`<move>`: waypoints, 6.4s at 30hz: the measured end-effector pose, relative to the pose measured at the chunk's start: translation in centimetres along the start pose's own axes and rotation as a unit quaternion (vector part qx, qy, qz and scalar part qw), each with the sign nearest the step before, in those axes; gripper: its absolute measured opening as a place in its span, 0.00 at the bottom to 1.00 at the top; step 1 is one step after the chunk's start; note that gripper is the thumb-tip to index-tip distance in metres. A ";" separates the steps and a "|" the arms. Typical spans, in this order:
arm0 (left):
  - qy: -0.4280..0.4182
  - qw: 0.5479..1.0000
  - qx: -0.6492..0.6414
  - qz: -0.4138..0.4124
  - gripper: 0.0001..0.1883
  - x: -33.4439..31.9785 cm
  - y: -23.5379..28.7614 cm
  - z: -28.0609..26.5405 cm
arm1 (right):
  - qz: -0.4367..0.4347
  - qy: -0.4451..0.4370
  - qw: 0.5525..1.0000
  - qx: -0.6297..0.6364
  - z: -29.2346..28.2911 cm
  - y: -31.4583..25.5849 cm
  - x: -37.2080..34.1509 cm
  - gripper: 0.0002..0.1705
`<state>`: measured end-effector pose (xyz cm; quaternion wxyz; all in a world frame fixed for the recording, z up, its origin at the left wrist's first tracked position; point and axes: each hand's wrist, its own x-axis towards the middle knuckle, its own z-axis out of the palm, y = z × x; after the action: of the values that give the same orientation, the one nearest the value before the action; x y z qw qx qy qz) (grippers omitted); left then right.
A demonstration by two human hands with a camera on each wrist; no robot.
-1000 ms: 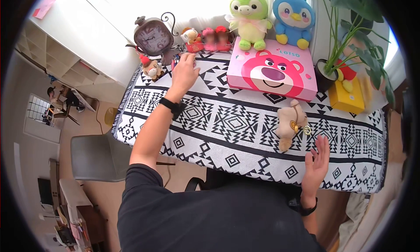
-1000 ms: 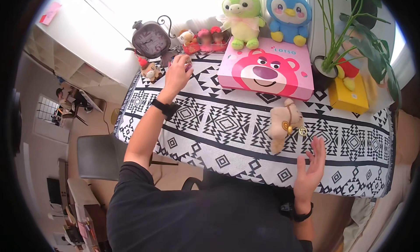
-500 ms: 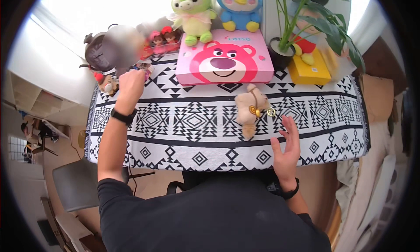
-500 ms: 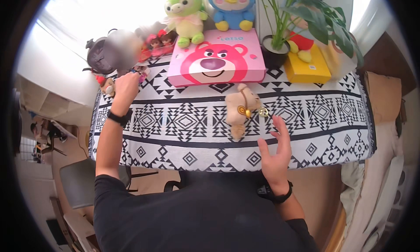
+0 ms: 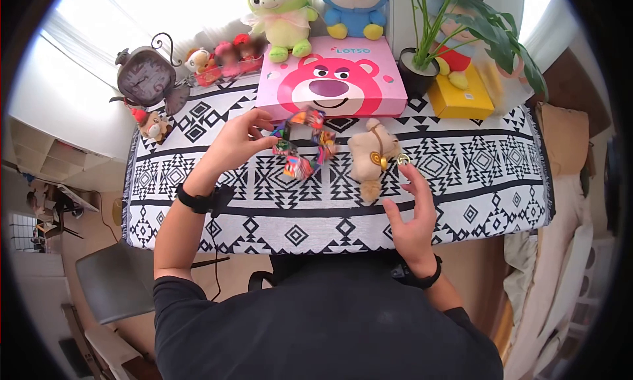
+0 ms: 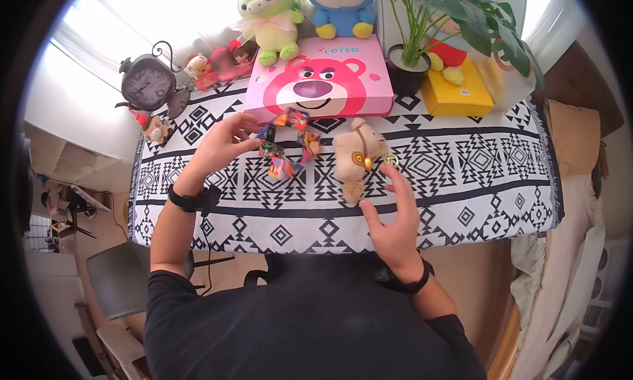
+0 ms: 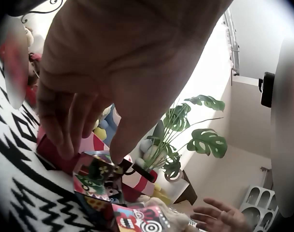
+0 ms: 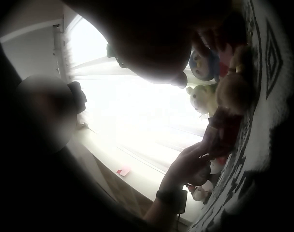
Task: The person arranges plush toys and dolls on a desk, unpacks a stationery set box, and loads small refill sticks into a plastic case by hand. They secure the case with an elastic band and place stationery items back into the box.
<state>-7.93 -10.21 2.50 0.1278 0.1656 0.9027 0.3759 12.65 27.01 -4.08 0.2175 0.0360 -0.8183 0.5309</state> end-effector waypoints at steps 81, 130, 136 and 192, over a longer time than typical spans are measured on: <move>0.090 0.906 0.243 0.335 0.13 -16.2 7.6 11.2 | -0.213 -0.253 0.922 -0.202 0.4 -5.7 3.2 0.51; 0.118 0.914 0.231 0.313 0.16 -16.6 6.8 12.6 | -0.190 -0.138 0.935 -0.264 -0.8 -3.4 10.2 0.37; 0.226 0.908 0.164 0.313 0.27 -16.6 6.4 10.0 | -0.145 -0.111 0.971 -0.155 -2.4 -4.6 3.7 0.33; 0.148 0.968 0.031 0.202 0.53 -14.2 2.0 -3.3 | -0.282 -0.030 0.959 0.030 -2.4 5.8 -3.2 0.69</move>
<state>4.27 -16.59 7.71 -0.0907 0.2908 0.8708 0.3859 14.60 31.14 -9.47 0.3326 0.2873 -0.7647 0.4712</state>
